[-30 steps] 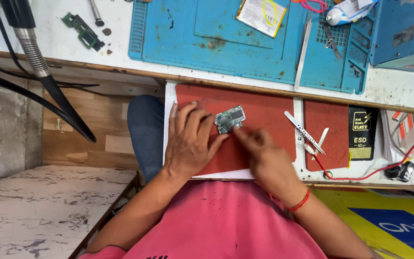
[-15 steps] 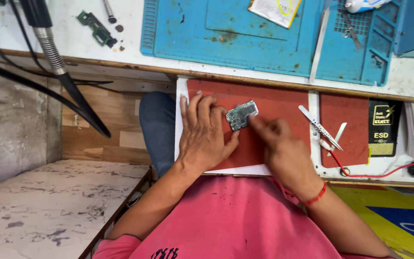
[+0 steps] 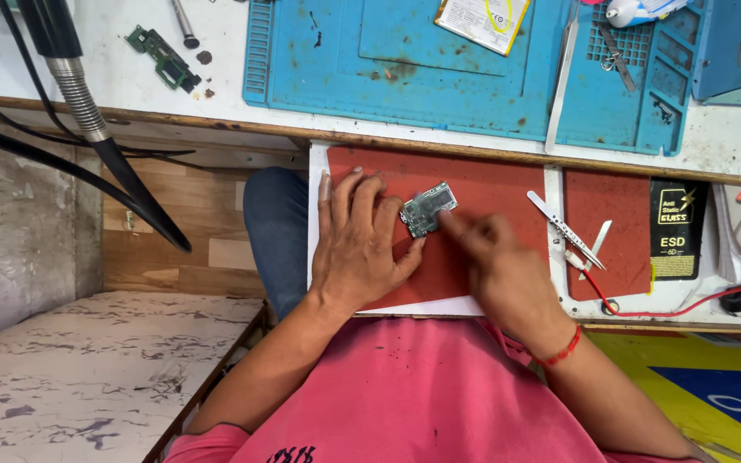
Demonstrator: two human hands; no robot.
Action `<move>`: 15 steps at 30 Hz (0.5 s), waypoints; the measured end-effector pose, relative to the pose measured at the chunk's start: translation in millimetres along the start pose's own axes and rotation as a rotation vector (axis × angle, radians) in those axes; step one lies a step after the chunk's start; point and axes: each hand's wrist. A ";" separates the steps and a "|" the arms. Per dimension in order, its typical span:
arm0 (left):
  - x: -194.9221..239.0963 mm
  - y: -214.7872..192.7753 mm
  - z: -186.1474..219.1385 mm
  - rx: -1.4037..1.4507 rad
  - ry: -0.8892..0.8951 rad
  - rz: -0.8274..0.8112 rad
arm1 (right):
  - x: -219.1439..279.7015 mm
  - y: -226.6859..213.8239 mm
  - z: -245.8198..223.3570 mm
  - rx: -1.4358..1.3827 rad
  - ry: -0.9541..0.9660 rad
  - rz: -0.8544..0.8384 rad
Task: The person uses a hot air gun to heat a small circuit board, then repeatedly rubs the surface with a small tool. The person continues to apply heat and rub the board throughout the clip.
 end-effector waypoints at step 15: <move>2.2 -3.2 -1.5 0.061 -0.008 0.026 | 1.8 8.5 6.5 -0.006 0.012 0.075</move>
Point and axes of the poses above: each hand's wrist, its own x-axis away from the middle knuckle, its own y-axis out of the palm, z = x × y, and after that the axes turned 6 degrees about x, right-handed
